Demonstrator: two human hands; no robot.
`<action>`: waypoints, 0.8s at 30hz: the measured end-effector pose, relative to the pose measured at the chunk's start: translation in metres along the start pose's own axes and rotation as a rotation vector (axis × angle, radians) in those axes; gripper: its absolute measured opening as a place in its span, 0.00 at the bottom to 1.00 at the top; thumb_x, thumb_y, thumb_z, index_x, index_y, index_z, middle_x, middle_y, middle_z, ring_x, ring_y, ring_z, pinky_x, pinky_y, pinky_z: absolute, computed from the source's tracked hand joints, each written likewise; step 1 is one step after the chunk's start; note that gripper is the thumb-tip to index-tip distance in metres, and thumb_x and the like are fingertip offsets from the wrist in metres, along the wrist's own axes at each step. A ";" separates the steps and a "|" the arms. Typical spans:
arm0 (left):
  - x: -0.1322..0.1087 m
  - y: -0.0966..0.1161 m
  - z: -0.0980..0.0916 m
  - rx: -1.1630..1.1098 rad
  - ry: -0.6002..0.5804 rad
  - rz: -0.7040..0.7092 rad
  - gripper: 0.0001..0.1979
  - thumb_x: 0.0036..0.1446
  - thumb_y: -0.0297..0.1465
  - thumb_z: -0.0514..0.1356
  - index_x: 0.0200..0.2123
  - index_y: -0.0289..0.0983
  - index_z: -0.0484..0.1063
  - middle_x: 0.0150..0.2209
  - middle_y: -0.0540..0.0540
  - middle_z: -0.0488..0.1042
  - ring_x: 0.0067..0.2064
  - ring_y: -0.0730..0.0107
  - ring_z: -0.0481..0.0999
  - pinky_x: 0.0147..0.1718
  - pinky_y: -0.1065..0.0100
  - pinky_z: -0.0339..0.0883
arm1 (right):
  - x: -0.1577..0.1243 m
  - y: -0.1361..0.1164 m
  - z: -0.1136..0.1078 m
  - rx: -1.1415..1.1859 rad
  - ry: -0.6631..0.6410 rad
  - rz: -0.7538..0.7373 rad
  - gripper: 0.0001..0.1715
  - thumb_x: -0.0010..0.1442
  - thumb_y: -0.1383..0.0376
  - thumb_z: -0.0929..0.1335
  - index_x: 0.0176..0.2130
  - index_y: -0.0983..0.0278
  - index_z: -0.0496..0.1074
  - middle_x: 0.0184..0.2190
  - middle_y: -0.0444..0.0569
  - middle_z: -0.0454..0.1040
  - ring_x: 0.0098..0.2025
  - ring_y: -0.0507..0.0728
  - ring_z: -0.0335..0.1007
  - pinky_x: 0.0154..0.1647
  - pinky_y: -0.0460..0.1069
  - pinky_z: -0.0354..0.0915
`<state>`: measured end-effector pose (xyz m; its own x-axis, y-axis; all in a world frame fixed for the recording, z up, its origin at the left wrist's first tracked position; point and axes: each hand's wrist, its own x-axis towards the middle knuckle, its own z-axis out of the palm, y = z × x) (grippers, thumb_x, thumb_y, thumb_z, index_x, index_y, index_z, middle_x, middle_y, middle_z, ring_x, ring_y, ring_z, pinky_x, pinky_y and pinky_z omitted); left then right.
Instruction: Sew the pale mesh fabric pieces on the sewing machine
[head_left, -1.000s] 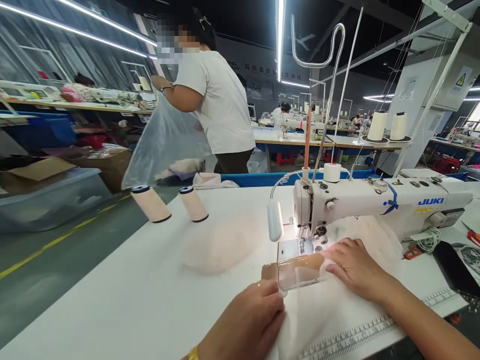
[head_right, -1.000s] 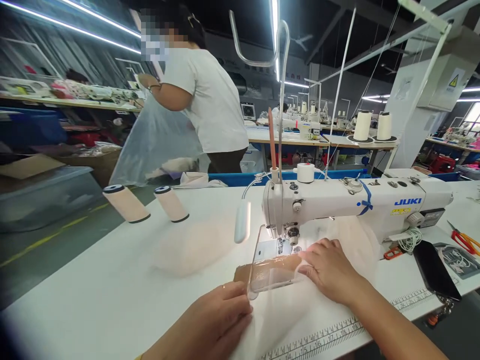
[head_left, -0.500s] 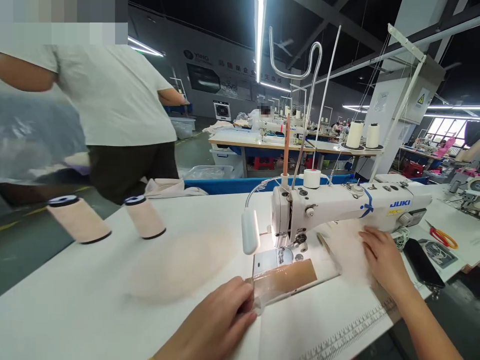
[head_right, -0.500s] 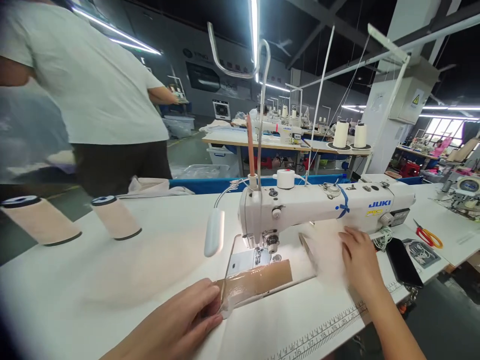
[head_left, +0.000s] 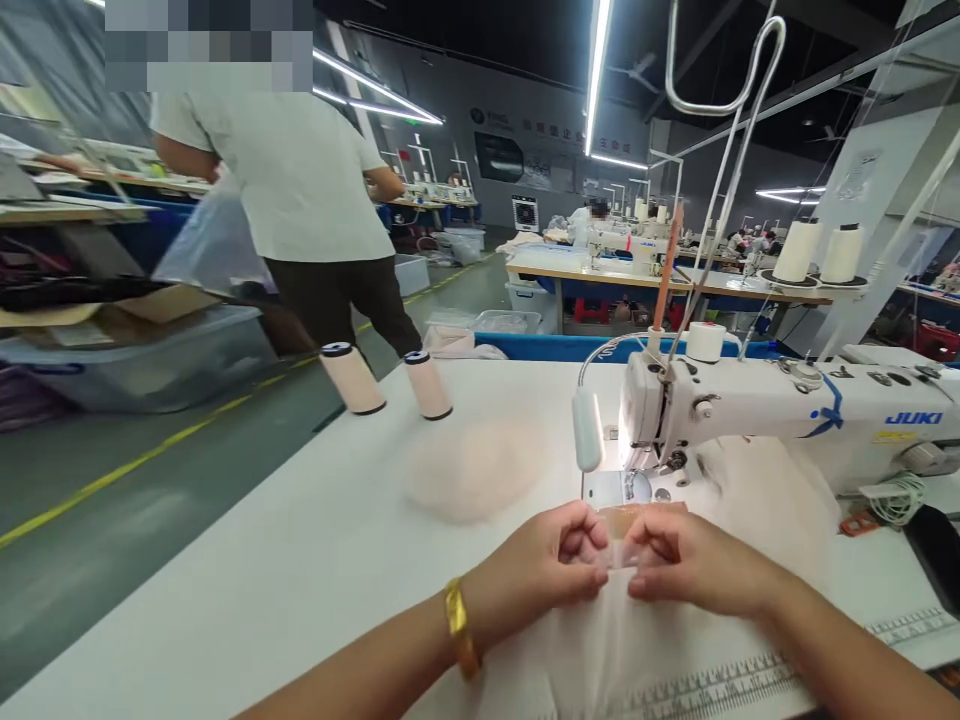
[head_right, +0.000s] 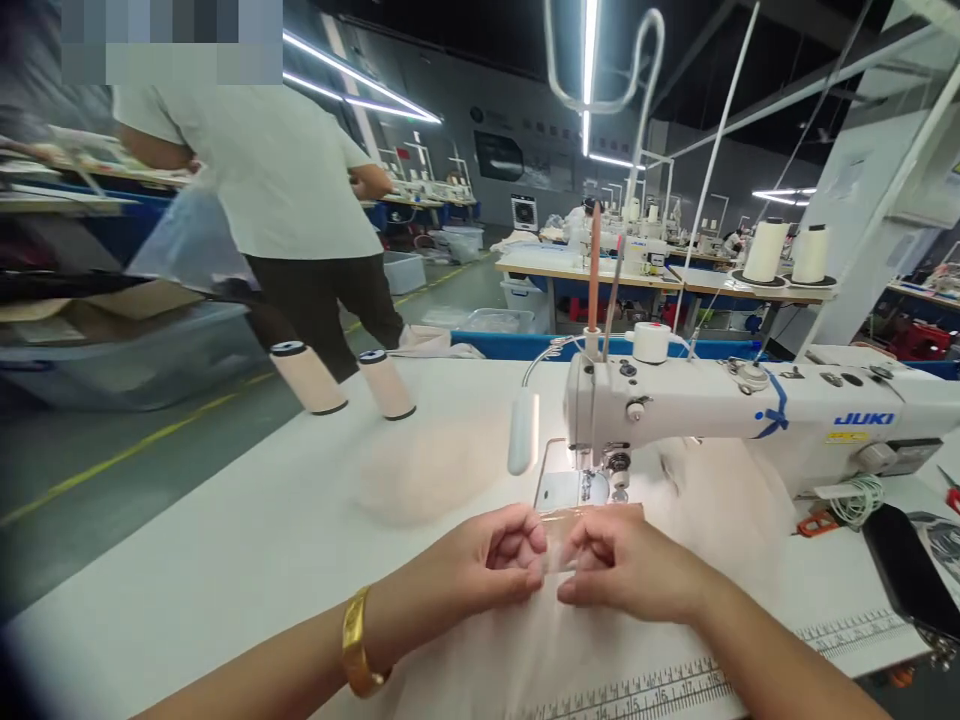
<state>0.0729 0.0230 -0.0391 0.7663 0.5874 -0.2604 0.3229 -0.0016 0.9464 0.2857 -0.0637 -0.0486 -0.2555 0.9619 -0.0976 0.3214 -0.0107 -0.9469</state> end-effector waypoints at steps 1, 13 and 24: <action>0.000 -0.002 -0.003 -0.057 -0.043 -0.040 0.20 0.42 0.39 0.67 0.38 0.40 0.66 0.25 0.57 0.68 0.28 0.72 0.66 0.29 0.70 0.58 | 0.005 0.000 -0.005 0.109 -0.069 0.059 0.18 0.59 0.53 0.77 0.39 0.61 0.73 0.26 0.40 0.73 0.30 0.55 0.72 0.33 0.48 0.67; 0.025 -0.002 0.007 0.038 0.026 0.093 0.19 0.51 0.47 0.64 0.23 0.38 0.65 0.22 0.55 0.62 0.26 0.73 0.60 0.25 0.70 0.51 | 0.007 0.004 -0.016 -0.031 0.083 0.056 0.12 0.64 0.56 0.73 0.36 0.61 0.70 0.26 0.39 0.68 0.29 0.53 0.64 0.28 0.45 0.58; 0.017 -0.004 0.015 0.131 0.199 0.184 0.15 0.53 0.44 0.61 0.25 0.39 0.68 0.26 0.52 0.66 0.30 0.69 0.63 0.29 0.69 0.57 | 0.009 0.002 0.008 -0.171 0.297 -0.087 0.14 0.68 0.55 0.68 0.34 0.60 0.69 0.30 0.42 0.70 0.33 0.55 0.64 0.32 0.47 0.59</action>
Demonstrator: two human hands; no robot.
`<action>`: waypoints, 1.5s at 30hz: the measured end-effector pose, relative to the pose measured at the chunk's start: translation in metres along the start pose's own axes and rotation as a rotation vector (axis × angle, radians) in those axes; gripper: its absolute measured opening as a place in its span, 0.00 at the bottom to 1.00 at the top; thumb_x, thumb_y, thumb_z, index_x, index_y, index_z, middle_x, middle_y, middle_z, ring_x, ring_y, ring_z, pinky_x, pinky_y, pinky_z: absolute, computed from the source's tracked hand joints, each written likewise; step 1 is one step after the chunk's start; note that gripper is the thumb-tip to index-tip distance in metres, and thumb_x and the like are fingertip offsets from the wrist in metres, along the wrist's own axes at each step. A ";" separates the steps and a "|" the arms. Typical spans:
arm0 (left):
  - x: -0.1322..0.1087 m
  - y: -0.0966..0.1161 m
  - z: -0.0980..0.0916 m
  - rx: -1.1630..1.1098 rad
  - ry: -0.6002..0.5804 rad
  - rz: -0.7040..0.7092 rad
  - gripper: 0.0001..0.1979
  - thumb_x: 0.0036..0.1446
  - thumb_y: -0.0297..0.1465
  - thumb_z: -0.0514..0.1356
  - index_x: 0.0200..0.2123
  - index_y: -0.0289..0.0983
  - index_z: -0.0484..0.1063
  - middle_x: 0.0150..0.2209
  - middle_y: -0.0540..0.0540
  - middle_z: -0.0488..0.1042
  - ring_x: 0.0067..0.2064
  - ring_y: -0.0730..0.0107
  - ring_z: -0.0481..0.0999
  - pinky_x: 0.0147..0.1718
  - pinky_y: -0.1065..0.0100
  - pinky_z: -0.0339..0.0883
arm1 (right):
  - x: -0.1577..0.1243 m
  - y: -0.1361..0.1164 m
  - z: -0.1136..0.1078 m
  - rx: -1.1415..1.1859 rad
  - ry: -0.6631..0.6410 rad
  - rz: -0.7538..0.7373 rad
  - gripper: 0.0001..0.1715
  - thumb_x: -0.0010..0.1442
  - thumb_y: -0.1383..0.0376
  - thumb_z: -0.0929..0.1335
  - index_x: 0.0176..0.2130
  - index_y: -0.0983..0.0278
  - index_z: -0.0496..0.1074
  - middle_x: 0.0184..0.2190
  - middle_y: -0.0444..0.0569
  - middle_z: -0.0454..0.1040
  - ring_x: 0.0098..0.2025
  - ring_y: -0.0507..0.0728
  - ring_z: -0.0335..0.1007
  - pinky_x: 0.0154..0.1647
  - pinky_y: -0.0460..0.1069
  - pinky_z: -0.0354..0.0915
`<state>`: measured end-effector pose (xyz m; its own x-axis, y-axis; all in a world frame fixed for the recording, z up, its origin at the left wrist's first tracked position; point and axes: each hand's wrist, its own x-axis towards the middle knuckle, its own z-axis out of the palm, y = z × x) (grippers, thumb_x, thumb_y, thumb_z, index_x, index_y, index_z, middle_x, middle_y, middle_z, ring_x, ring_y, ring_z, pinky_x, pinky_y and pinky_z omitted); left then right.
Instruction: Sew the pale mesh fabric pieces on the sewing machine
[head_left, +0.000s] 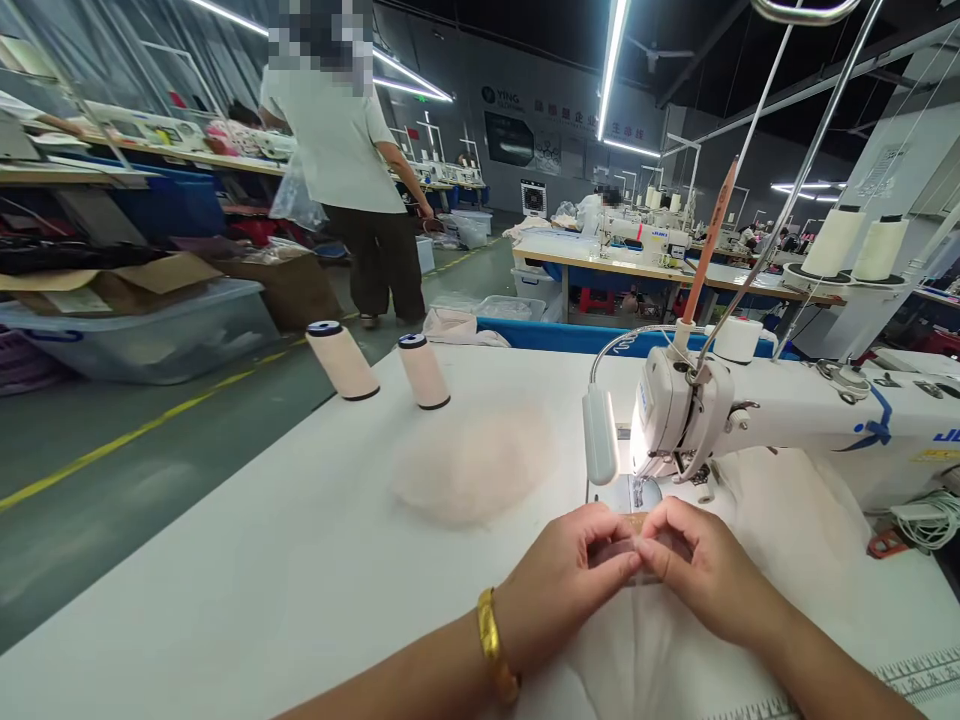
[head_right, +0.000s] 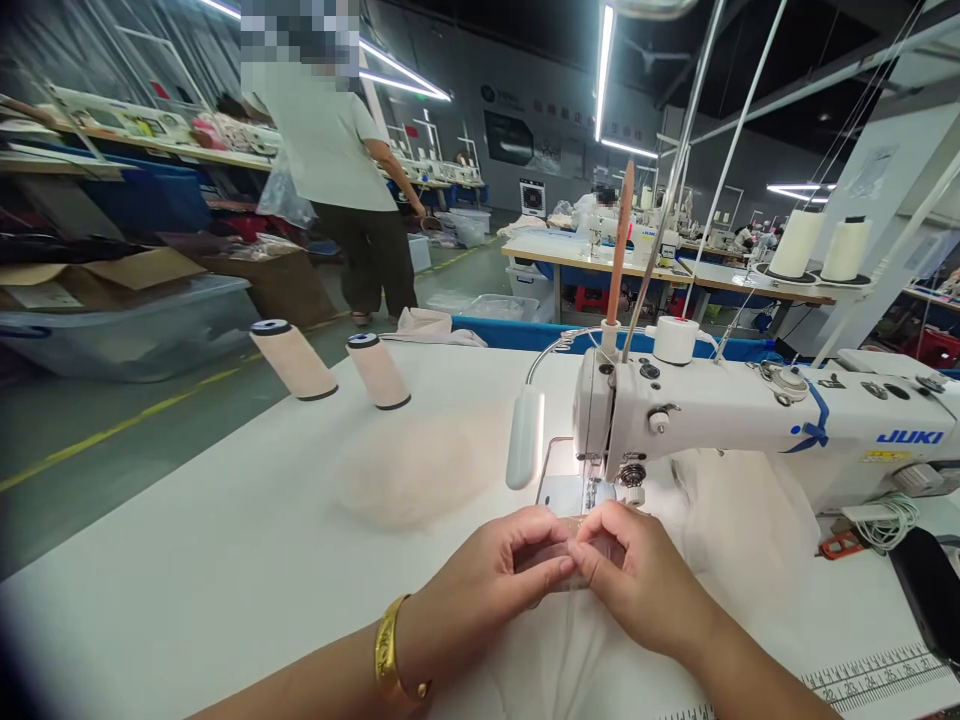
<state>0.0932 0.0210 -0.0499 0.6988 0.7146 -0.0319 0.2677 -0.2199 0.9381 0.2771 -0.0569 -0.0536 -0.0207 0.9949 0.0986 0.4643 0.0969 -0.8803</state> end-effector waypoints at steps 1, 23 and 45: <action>0.000 0.000 0.002 -0.006 0.035 0.005 0.14 0.52 0.44 0.61 0.26 0.39 0.69 0.27 0.51 0.68 0.31 0.68 0.65 0.29 0.69 0.58 | -0.001 0.000 0.001 -0.005 0.010 -0.009 0.14 0.68 0.55 0.68 0.34 0.60 0.70 0.30 0.42 0.71 0.33 0.55 0.64 0.32 0.47 0.59; 0.001 0.000 0.006 -0.180 0.032 -0.067 0.14 0.51 0.42 0.64 0.27 0.39 0.68 0.22 0.55 0.64 0.26 0.72 0.62 0.26 0.70 0.57 | -0.003 0.003 0.006 -0.129 0.107 -0.114 0.12 0.69 0.59 0.66 0.33 0.59 0.69 0.29 0.41 0.72 0.31 0.54 0.66 0.32 0.47 0.59; 0.005 -0.028 0.014 0.806 0.235 0.665 0.12 0.66 0.21 0.58 0.30 0.39 0.71 0.30 0.52 0.75 0.37 0.64 0.69 0.43 0.59 0.54 | 0.011 0.037 0.017 -0.570 0.217 -0.124 0.05 0.67 0.69 0.64 0.38 0.59 0.64 0.35 0.48 0.74 0.37 0.61 0.70 0.36 0.52 0.63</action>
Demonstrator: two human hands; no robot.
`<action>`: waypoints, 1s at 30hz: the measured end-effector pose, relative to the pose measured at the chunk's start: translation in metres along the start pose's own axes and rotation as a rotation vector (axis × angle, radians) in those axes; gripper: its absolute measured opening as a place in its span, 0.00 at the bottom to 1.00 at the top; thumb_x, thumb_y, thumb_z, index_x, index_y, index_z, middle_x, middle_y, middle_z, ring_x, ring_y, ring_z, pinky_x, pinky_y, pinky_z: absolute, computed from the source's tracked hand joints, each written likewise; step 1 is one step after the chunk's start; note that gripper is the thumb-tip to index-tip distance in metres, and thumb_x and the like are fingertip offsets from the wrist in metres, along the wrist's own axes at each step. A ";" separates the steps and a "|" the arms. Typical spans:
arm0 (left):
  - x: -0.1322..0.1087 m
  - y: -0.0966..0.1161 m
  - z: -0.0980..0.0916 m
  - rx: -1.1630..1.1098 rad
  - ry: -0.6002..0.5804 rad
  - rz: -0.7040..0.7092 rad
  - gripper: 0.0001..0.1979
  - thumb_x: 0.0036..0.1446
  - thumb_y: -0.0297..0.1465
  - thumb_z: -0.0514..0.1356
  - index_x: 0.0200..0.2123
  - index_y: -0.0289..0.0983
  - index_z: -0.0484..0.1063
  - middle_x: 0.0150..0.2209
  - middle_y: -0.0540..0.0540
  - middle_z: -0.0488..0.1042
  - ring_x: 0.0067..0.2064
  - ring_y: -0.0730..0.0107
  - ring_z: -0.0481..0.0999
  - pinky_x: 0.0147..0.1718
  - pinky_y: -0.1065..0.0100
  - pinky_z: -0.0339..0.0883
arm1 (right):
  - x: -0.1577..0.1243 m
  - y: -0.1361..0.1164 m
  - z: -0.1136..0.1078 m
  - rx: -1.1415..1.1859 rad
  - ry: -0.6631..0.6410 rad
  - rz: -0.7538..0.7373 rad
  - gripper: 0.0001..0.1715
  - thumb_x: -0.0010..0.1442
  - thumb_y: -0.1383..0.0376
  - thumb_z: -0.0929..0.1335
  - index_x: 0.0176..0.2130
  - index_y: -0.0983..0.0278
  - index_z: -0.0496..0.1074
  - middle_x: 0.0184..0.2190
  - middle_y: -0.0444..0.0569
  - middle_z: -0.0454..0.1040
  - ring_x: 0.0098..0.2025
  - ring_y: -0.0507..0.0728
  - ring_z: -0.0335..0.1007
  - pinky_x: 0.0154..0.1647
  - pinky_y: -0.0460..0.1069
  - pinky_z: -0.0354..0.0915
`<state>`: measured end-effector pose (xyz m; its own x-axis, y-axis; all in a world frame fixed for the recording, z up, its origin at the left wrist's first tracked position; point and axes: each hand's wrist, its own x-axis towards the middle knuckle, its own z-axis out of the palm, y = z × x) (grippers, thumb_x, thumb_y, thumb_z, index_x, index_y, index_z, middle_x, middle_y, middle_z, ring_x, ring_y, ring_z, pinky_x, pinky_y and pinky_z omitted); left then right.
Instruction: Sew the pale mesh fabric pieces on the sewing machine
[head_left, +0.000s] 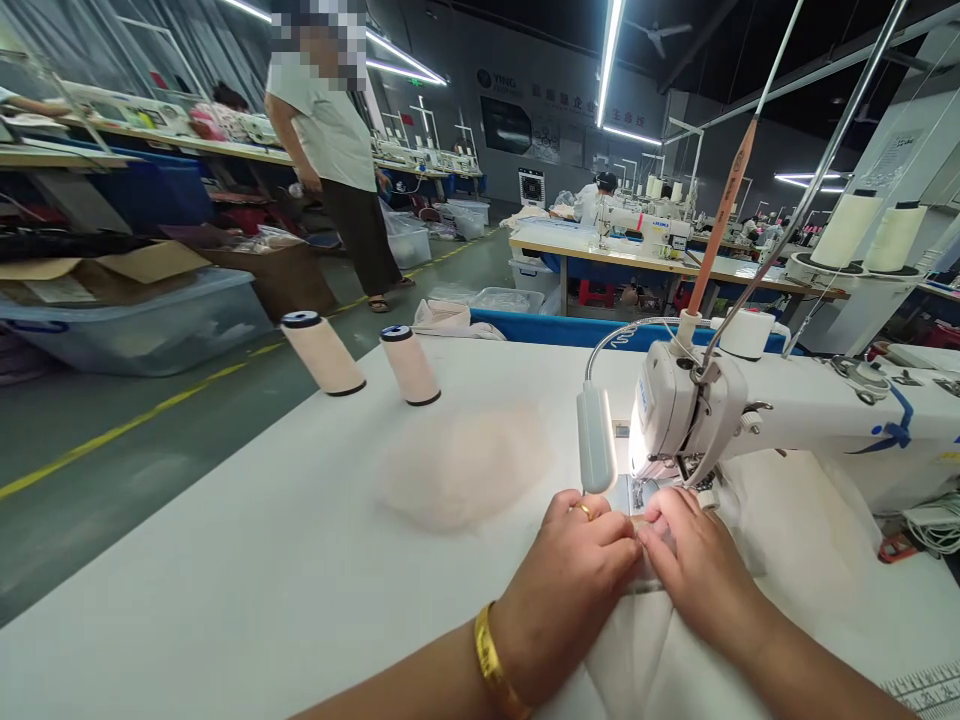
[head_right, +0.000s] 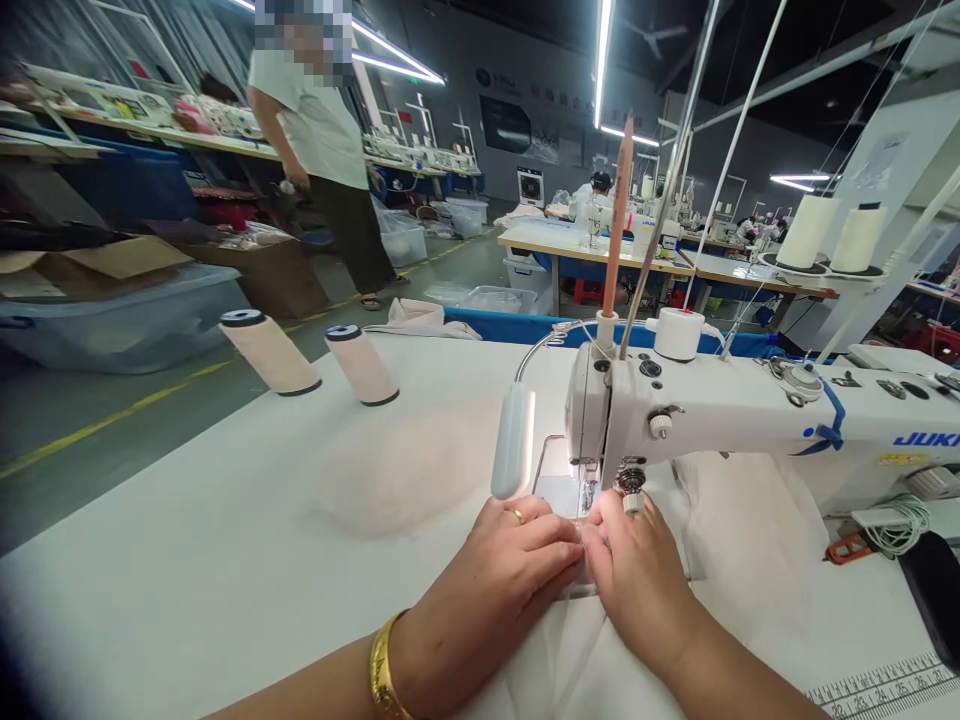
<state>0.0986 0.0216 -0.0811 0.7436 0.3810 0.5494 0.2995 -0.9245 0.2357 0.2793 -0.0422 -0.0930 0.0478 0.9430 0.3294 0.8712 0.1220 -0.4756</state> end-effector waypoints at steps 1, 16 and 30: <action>0.000 0.000 0.000 0.017 0.002 0.001 0.13 0.66 0.20 0.58 0.29 0.38 0.70 0.29 0.52 0.75 0.37 0.64 0.69 0.42 0.59 0.53 | -0.001 0.001 0.000 -0.007 0.012 -0.022 0.06 0.67 0.70 0.64 0.39 0.59 0.64 0.36 0.48 0.74 0.38 0.61 0.70 0.36 0.52 0.63; 0.004 0.001 -0.007 0.053 -0.119 -0.095 0.05 0.62 0.25 0.64 0.34 0.39 0.74 0.38 0.50 0.79 0.42 0.59 0.74 0.45 0.55 0.58 | -0.002 0.009 -0.006 -0.135 -0.008 -0.183 0.18 0.71 0.73 0.60 0.48 0.60 0.76 0.46 0.53 0.77 0.34 0.58 0.71 0.35 0.52 0.64; 0.010 0.004 -0.010 0.083 -0.241 -0.177 0.06 0.63 0.29 0.66 0.43 0.39 0.77 0.44 0.46 0.80 0.46 0.53 0.76 0.47 0.52 0.62 | 0.003 0.012 -0.004 -0.252 0.043 -0.156 0.19 0.70 0.71 0.61 0.48 0.60 0.77 0.49 0.55 0.79 0.32 0.59 0.70 0.32 0.51 0.63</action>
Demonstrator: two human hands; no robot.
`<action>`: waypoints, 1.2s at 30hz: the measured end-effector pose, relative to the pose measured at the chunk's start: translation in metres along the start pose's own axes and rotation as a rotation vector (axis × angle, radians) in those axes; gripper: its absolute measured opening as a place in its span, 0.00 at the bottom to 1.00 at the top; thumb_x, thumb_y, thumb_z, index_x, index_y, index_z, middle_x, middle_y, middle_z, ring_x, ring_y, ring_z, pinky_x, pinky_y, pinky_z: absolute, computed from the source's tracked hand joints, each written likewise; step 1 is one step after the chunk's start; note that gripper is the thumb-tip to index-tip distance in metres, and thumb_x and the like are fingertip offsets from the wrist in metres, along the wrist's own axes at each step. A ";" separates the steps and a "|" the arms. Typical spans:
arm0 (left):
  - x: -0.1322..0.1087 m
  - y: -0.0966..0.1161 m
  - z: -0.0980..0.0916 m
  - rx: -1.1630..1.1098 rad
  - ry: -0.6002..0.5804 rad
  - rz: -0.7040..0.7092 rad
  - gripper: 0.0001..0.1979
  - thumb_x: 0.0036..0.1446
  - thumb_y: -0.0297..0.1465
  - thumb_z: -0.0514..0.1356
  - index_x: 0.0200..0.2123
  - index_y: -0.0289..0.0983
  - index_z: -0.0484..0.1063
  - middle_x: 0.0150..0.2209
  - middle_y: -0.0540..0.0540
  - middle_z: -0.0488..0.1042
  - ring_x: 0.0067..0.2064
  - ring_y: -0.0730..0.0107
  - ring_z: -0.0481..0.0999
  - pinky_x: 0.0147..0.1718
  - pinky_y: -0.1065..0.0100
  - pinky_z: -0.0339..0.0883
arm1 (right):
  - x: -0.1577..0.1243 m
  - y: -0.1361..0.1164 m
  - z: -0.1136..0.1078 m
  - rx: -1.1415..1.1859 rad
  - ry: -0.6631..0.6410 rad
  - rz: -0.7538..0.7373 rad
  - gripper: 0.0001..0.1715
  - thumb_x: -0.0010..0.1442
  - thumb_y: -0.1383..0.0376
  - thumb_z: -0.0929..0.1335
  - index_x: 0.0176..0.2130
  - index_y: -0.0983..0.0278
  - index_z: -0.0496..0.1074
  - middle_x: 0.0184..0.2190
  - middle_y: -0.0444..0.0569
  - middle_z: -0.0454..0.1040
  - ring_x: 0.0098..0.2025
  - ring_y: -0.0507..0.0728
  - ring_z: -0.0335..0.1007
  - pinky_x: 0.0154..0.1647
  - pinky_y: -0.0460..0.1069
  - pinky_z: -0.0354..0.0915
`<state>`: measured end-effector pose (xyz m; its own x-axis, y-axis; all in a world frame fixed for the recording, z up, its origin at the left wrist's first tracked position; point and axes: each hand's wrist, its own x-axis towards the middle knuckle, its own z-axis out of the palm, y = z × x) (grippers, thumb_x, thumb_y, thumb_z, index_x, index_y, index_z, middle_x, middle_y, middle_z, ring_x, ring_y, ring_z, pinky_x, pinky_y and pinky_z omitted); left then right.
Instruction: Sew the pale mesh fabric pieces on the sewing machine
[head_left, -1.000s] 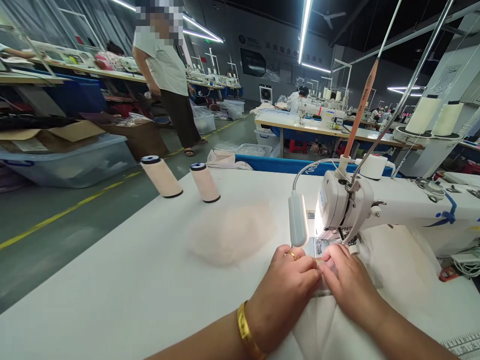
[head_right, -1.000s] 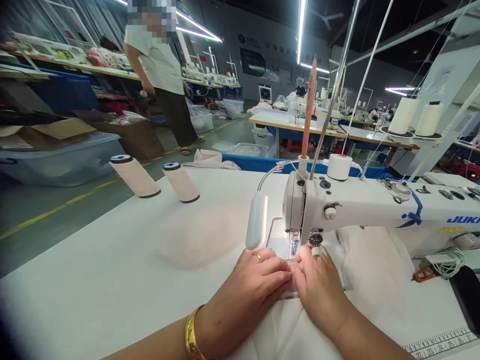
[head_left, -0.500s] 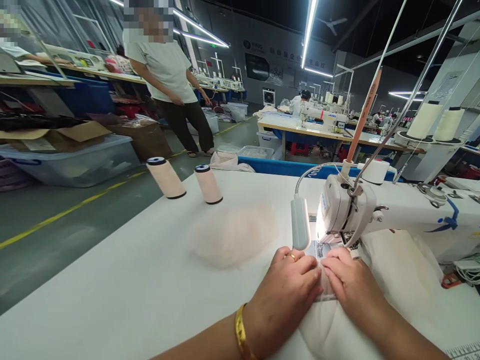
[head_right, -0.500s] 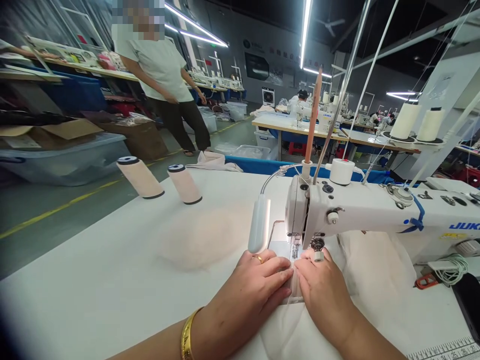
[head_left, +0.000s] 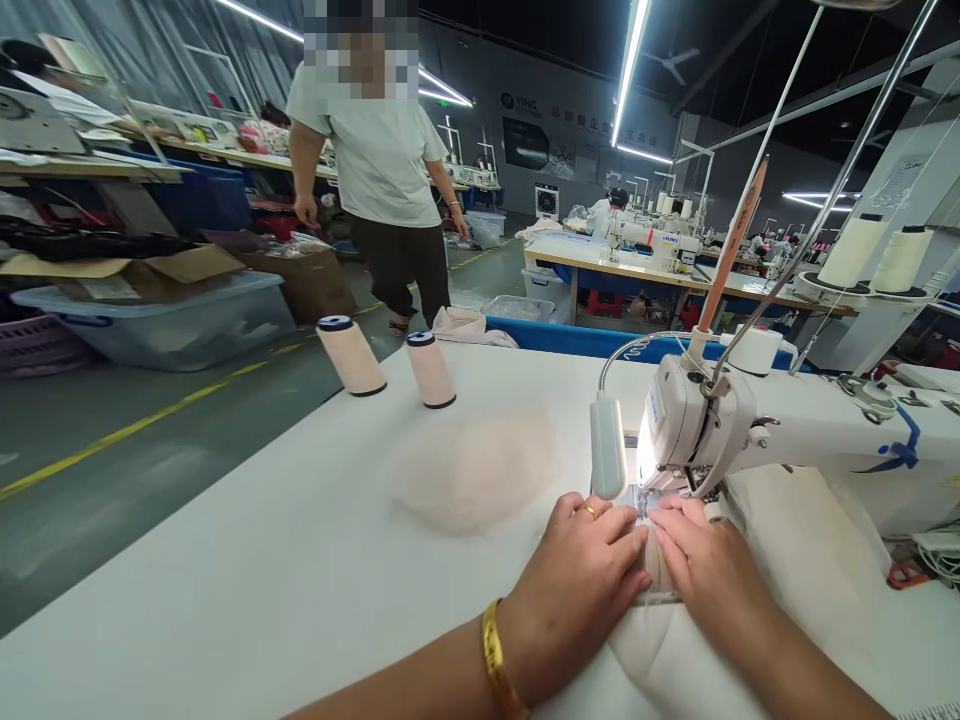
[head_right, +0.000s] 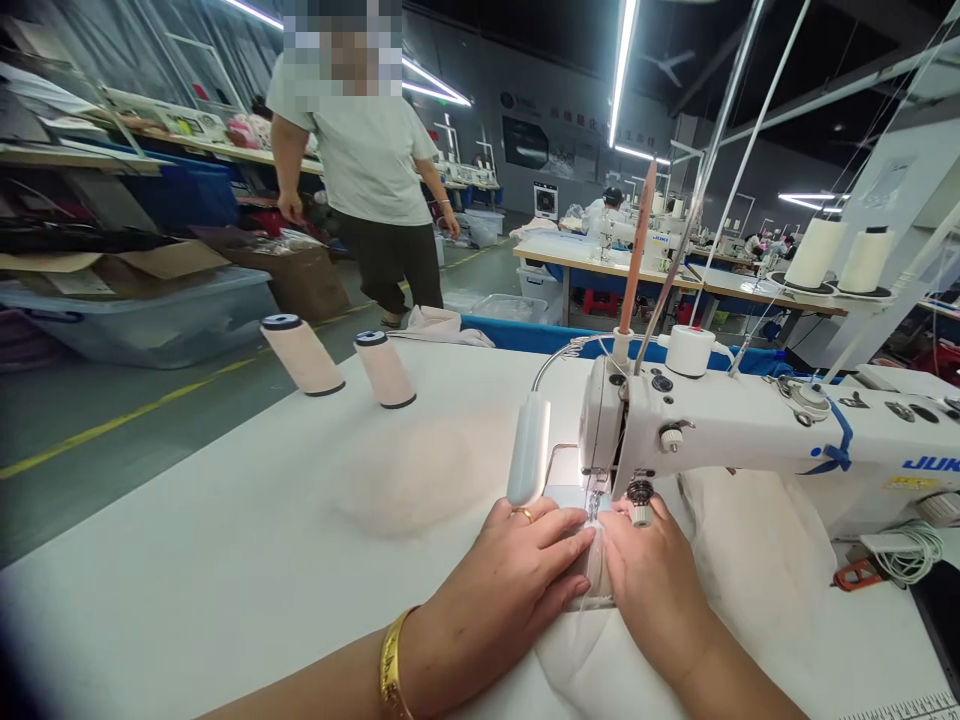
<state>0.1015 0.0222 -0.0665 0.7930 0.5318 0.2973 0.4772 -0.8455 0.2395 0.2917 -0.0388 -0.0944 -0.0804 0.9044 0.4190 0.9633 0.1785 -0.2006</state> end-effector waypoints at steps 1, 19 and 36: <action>0.000 0.001 -0.001 -0.003 -0.019 -0.011 0.06 0.63 0.29 0.66 0.43 0.39 0.77 0.45 0.45 0.80 0.47 0.52 0.76 0.48 0.51 0.62 | 0.000 0.000 0.000 -0.001 -0.002 -0.002 0.18 0.69 0.72 0.61 0.48 0.60 0.78 0.49 0.55 0.79 0.32 0.59 0.70 0.32 0.52 0.63; 0.003 -0.005 0.002 -0.224 0.003 0.019 0.10 0.58 0.20 0.52 0.30 0.41 0.57 0.31 0.50 0.68 0.31 0.66 0.66 0.31 0.65 0.61 | -0.005 0.000 -0.045 0.301 -0.227 -0.105 0.11 0.73 0.71 0.62 0.38 0.59 0.69 0.40 0.47 0.77 0.44 0.59 0.71 0.45 0.53 0.68; 0.024 -0.012 0.000 -0.468 0.066 -0.039 0.10 0.57 0.25 0.60 0.24 0.37 0.69 0.30 0.50 0.68 0.31 0.70 0.70 0.31 0.70 0.64 | 0.005 -0.003 -0.038 0.615 -0.013 0.159 0.25 0.77 0.52 0.58 0.35 0.60 0.72 0.33 0.46 0.76 0.35 0.57 0.74 0.38 0.50 0.67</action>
<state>0.1151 0.0451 -0.0626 0.7447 0.5776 0.3343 0.2722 -0.7202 0.6381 0.2978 -0.0491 -0.0582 0.0444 0.9422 0.3320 0.6410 0.2280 -0.7329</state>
